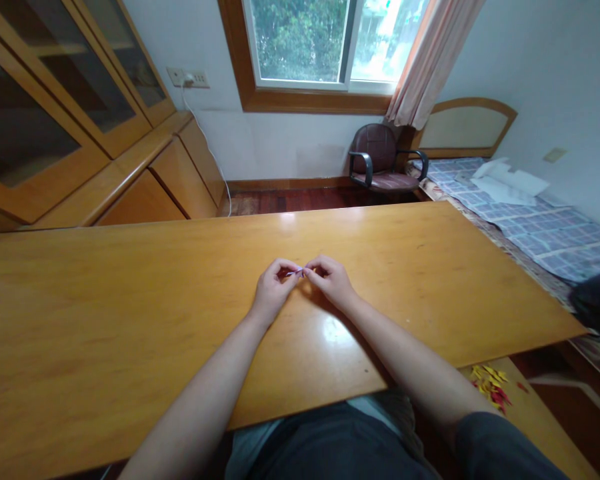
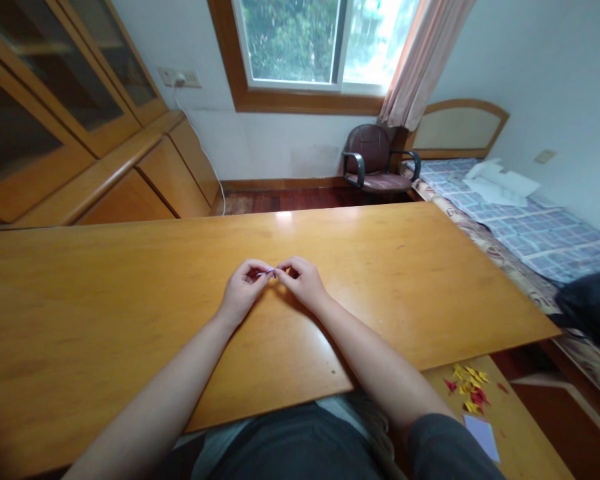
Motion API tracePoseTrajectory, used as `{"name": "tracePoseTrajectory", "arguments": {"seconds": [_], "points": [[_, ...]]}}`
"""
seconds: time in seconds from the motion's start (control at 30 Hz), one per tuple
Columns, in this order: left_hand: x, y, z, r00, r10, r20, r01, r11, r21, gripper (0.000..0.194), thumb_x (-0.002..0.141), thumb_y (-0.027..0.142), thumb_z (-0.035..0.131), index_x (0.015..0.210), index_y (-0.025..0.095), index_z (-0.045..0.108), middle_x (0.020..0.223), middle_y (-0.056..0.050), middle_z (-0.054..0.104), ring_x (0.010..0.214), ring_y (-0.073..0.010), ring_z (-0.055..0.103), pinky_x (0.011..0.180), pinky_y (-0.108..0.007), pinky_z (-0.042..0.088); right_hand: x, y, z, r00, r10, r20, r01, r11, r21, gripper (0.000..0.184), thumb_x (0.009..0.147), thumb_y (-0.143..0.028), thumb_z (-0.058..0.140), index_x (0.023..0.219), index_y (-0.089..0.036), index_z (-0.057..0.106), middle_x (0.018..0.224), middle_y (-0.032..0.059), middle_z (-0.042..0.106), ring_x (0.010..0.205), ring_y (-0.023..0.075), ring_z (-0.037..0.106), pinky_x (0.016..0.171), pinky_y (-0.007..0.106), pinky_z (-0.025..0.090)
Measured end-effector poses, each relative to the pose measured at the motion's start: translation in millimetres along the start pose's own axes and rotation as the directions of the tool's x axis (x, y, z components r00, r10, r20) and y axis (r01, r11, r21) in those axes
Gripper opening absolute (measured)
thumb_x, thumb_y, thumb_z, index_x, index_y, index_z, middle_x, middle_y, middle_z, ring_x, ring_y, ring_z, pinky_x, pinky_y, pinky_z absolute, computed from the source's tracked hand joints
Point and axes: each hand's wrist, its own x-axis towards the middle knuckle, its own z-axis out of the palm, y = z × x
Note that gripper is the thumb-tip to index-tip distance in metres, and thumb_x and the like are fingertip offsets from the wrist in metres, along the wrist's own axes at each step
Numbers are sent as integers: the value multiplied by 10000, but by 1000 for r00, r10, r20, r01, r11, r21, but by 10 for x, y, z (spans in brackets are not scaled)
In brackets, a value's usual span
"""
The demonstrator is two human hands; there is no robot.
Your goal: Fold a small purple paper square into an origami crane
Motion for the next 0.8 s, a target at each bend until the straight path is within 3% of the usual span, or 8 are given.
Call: {"name": "tracePoseTrajectory", "arguments": {"seconds": [0.4, 0.7, 0.8], "points": [[15, -88, -5, 999, -23, -43, 24, 999, 24, 284, 762, 323, 752, 954, 201, 583, 912, -25, 648, 872, -166, 654, 853, -315, 523, 11, 6, -27, 999, 22, 38, -24, 999, 44, 183, 879, -337, 651, 801, -183, 714, 739, 22, 653, 640, 140, 534, 614, 263, 407], [31, -88, -66, 1000, 20, 12, -21, 987, 162, 276, 801, 302, 714, 1044, 211, 622, 950, -37, 676, 881, -174, 665, 838, -319, 539, 19, 38, -17, 998, 43, 43, -46, 996, 79, 200, 870, -352, 662, 782, -178, 707, 712, 18, 638, 636, 143, 535, 605, 264, 395], [43, -4, -83, 997, 38, 72, -54, 973, 225, 140, 826, 310, 684, 910, 199, 678, 905, -38, 682, 850, -174, 658, 810, -305, 538, 16, 33, -20, 998, 43, 37, -46, 996, 72, 207, 868, -362, 668, 776, -180, 702, 713, 19, 638, 642, 144, 543, 609, 264, 404]]}}
